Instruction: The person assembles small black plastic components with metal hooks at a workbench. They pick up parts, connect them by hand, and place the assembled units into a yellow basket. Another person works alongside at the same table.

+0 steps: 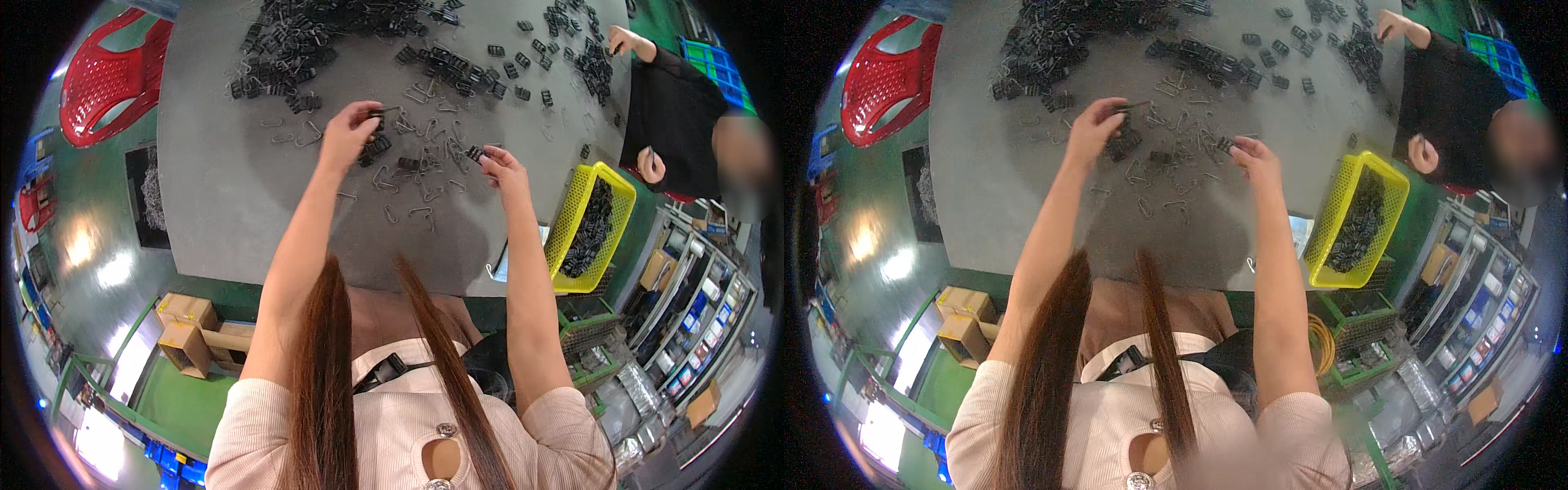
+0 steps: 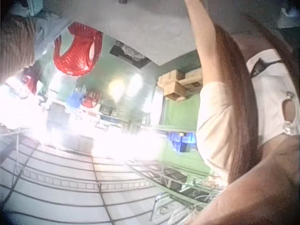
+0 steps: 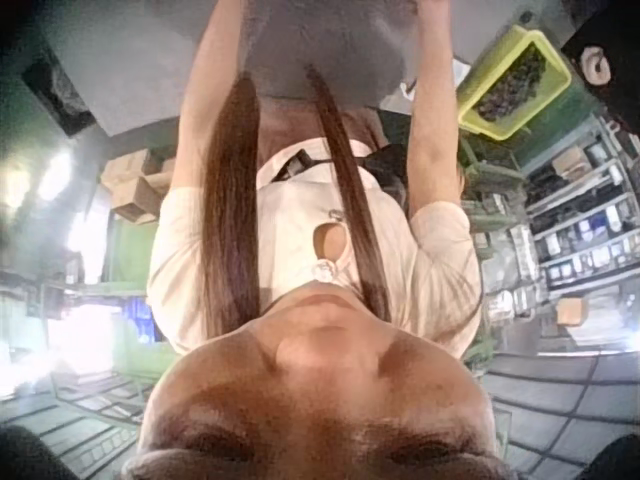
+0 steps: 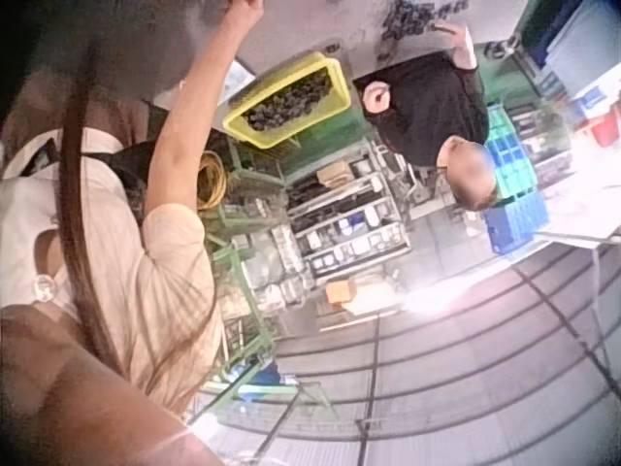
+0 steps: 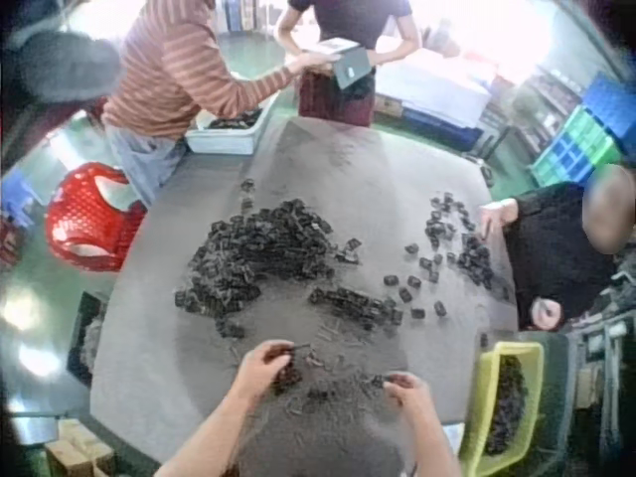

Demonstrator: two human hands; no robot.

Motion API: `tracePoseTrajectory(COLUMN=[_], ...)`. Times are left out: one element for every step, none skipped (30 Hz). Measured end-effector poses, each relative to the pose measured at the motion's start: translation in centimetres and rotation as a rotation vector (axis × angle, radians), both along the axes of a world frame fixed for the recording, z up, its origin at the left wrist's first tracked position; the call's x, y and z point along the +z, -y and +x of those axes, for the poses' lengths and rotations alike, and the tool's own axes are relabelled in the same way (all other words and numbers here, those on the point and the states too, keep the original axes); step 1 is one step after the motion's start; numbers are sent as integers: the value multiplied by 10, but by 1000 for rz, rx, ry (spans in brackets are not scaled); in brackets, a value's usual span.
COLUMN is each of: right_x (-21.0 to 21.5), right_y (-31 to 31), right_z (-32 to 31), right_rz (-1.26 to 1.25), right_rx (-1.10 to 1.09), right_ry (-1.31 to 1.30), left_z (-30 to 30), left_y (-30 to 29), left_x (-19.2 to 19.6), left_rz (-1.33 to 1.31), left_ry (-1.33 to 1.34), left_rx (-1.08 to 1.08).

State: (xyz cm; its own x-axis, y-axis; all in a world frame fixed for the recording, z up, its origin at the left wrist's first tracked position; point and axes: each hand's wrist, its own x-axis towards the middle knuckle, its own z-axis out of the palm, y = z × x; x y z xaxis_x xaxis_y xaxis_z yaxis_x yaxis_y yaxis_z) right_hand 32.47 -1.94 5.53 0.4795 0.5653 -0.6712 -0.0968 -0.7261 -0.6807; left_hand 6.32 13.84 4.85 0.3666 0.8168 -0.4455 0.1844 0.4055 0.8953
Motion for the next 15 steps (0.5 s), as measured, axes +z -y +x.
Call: tracePoseTrajectory(right_x=[7,8,7,6,4,1,-2,-5,-12,-18,-30,-13,-15,-22,-27], right_y=[0,3,4,6,7,5,4,-4,-13,-21,-24,-36,-39,-39,-38], right_z=[-1,0,-1,-2,-3,-5,-7,-16,-33,-52,-75,-96,-107,-116,-122], right_rz=[-17,21,62,104,141,178,213,116,20,-76,22,-109,-84,-59,-35], right_rx=[-90,-133,-177,-220,-255,-280,-309,-140,16,168,398,498,563,628,696], right_ry=[-77,-162,-250,-338,-466,-602,-735,-588,-436,-278,232,397,485,575,663], left_z=[-7,-14,-24,-30,-33,-38,-43,-57,-49,-30,-14,-7,-2,2,4], left_y=[0,2,2,0,-1,1,2,-6,-2,6,12,14,15,15,14], left_x=[4,7,8,8,5,-1,-11,-45,-41,-29,-17,-10,-13,-22,-24], left_rz=[-242,-333,-423,-514,-524,-528,-536,-604,-296,16,336,333,401,468,532], left_ry=[237,356,471,586,622,655,689,533,177,-170,-512,-611,-681,-750,-821], left_rx=[110,143,175,208,225,252,277,200,144,81,17,-20,-40,-59,-77])
